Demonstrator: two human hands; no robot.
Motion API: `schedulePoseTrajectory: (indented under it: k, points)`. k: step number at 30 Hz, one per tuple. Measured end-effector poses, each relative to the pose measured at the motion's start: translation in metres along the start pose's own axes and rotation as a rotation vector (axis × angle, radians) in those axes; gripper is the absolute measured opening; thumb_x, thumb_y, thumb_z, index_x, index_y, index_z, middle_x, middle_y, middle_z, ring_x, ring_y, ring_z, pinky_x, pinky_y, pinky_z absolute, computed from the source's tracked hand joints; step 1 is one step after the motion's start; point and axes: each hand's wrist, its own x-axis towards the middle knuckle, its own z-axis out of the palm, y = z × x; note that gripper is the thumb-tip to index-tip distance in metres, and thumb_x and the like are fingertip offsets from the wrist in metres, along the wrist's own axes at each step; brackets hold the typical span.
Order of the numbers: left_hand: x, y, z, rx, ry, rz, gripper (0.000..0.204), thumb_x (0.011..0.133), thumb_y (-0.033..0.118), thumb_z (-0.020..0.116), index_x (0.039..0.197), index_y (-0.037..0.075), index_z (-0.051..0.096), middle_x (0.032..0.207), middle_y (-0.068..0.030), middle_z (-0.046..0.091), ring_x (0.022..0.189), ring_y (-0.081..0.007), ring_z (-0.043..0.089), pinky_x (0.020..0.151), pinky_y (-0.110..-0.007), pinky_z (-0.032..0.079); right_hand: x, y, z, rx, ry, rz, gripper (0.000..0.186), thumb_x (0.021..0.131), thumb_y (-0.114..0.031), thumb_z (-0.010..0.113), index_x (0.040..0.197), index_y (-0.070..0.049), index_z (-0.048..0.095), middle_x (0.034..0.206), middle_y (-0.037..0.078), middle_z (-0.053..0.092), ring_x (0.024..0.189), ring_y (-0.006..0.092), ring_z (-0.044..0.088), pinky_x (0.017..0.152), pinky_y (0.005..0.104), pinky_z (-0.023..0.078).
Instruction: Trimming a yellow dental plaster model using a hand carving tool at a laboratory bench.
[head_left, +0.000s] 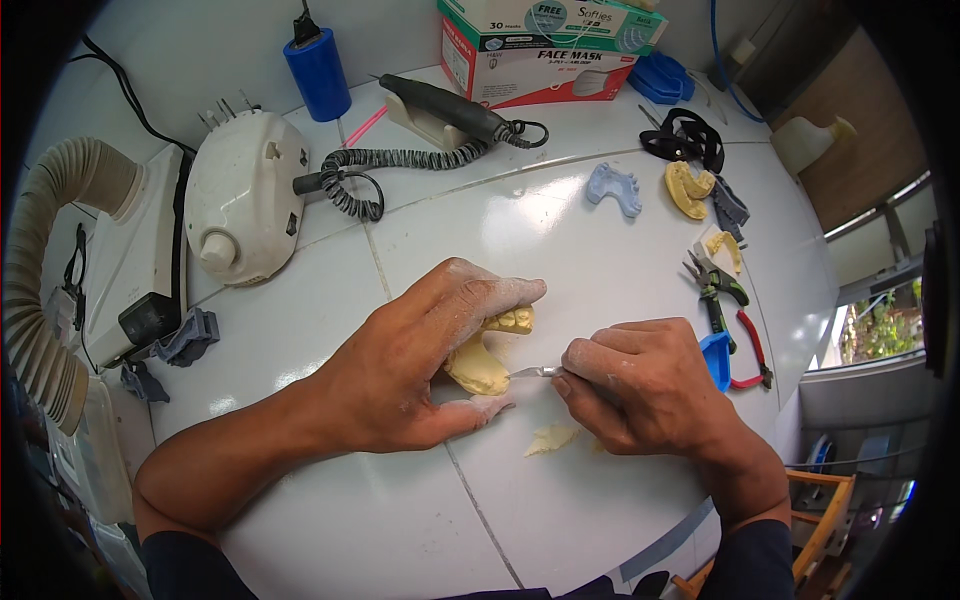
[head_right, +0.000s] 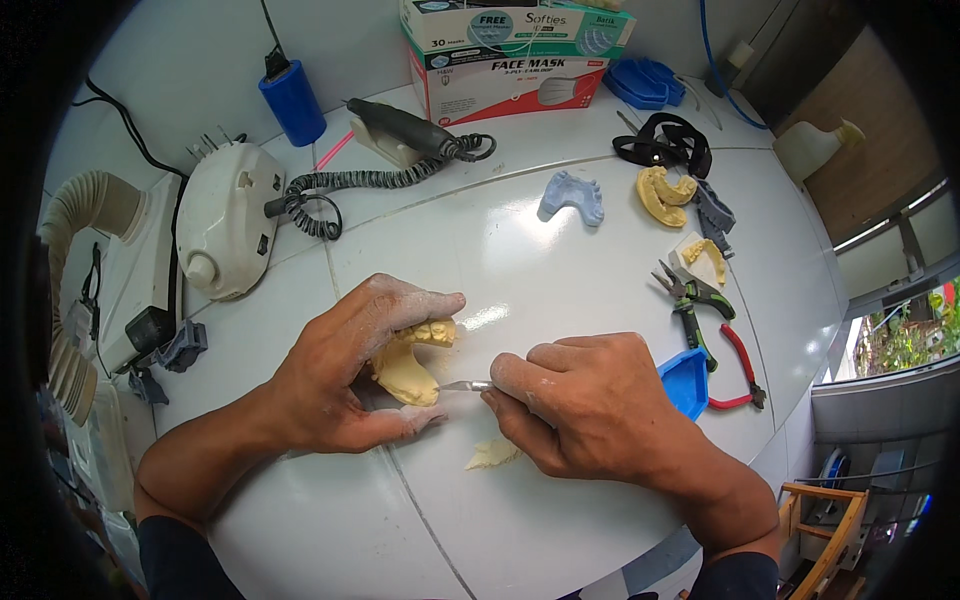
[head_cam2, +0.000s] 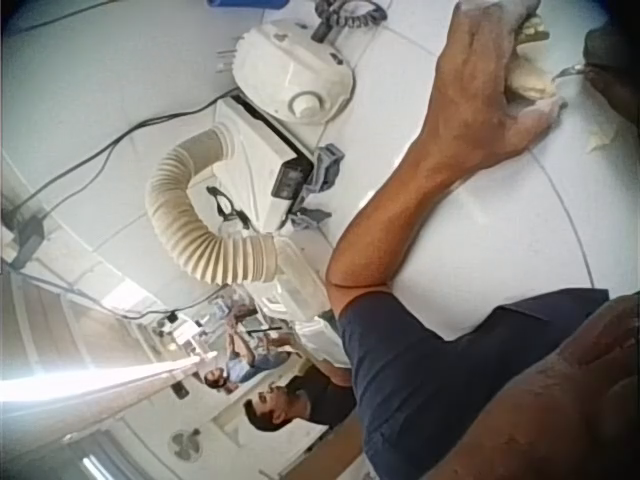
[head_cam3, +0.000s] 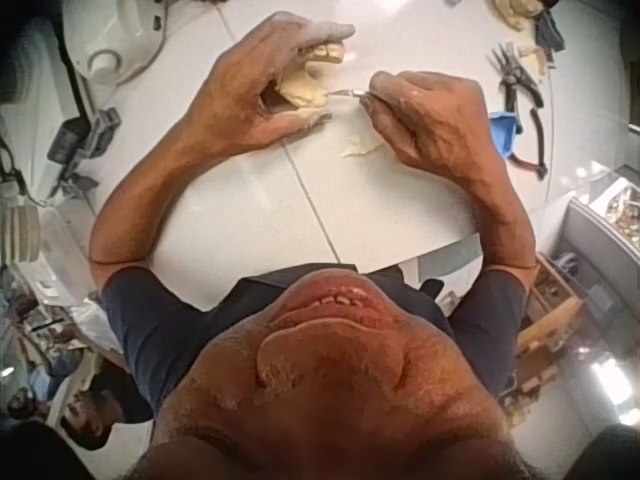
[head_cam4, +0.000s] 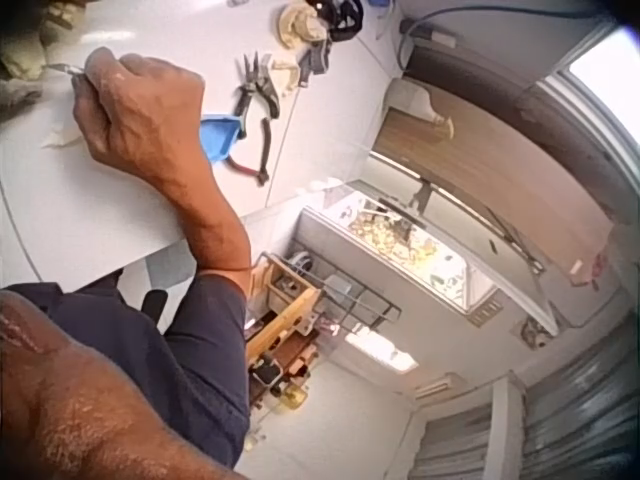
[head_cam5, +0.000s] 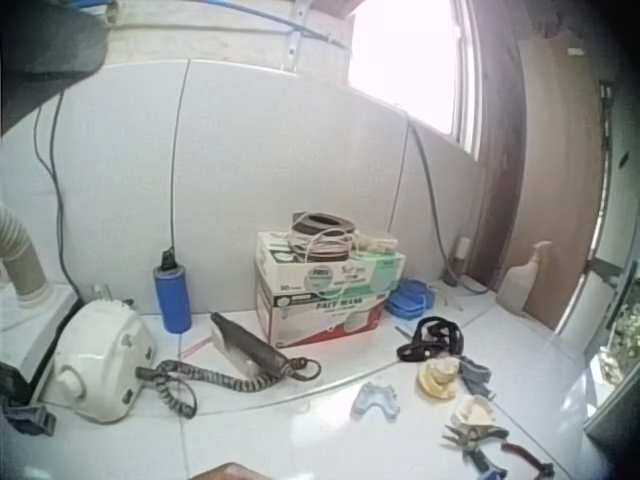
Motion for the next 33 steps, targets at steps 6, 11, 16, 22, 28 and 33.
schedulePoseTrajectory:
  k: [6,11,16,22,28,33]
  points:
    - [-0.0002,0.0007,0.0006,0.025,-0.001,0.017,0.084,0.08,0.016,0.094,0.156,0.003,0.06,0.126,-0.0156,0.067,0.116,-0.0306,0.067,0.098,-0.04,0.057,-0.0028,-0.0032,0.0015,-0.076,-0.005,-0.008,0.013,0.094,-0.019,0.08,0.091,-0.012,0.069,0.063,0.003,0.059,0.055,0.0247,0.064,0.051,0.0398,0.049]
    - [-0.0004,0.0014,0.0013,0.029,-0.024,0.001,0.084,0.081,0.015,0.094,0.156,0.003,0.06,0.126,-0.0154,0.067,0.118,-0.0307,0.067,0.099,-0.04,0.057,-0.0038,-0.0039,0.0022,-0.112,-0.007,-0.003,0.014,0.094,-0.019,0.08,0.091,-0.012,0.069,0.063,0.003,0.059,0.055,0.0239,0.064,0.051,0.0393,0.049]
    - [-0.0017,0.003,0.0034,0.02,-0.068,-0.028,0.085,0.082,0.014,0.094,0.159,0.004,0.058,0.13,-0.0158,0.066,0.124,-0.0313,0.066,0.104,-0.041,0.058,-0.0029,-0.0039,0.0014,-0.12,-0.025,-0.008,0.014,0.095,-0.02,0.08,0.091,-0.012,0.069,0.062,0.003,0.059,0.056,0.0242,0.064,0.051,0.0396,0.049]
    - [-0.0014,0.0043,0.0011,0.011,-0.089,-0.054,0.084,0.083,0.014,0.093,0.159,0.005,0.057,0.132,-0.0164,0.066,0.125,-0.0315,0.066,0.105,-0.041,0.058,-0.0033,-0.0041,0.0022,-0.124,-0.029,-0.008,0.015,0.095,-0.02,0.079,0.09,-0.012,0.068,0.062,0.003,0.06,0.056,0.0244,0.065,0.051,0.04,0.05]
    - [-0.0015,0.0042,0.0005,0.01,-0.099,-0.052,0.084,0.085,0.015,0.093,0.159,0.004,0.056,0.133,-0.0167,0.065,0.126,-0.032,0.065,0.106,-0.042,0.058,-0.0034,-0.0051,0.0044,-0.138,-0.03,0.004,0.015,0.095,-0.02,0.079,0.09,-0.012,0.068,0.064,0.003,0.061,0.058,0.0243,0.066,0.052,0.0402,0.05]
    - [-0.0006,0.0041,0.0015,0.0,-0.109,-0.064,0.083,0.085,0.016,0.093,0.159,0.004,0.056,0.134,-0.0171,0.065,0.127,-0.0325,0.065,0.106,-0.042,0.058,-0.0035,-0.0037,0.0006,-0.108,-0.04,-0.002,0.015,0.096,-0.02,0.078,0.09,-0.012,0.067,0.064,0.003,0.062,0.058,0.0243,0.066,0.052,0.0401,0.05]
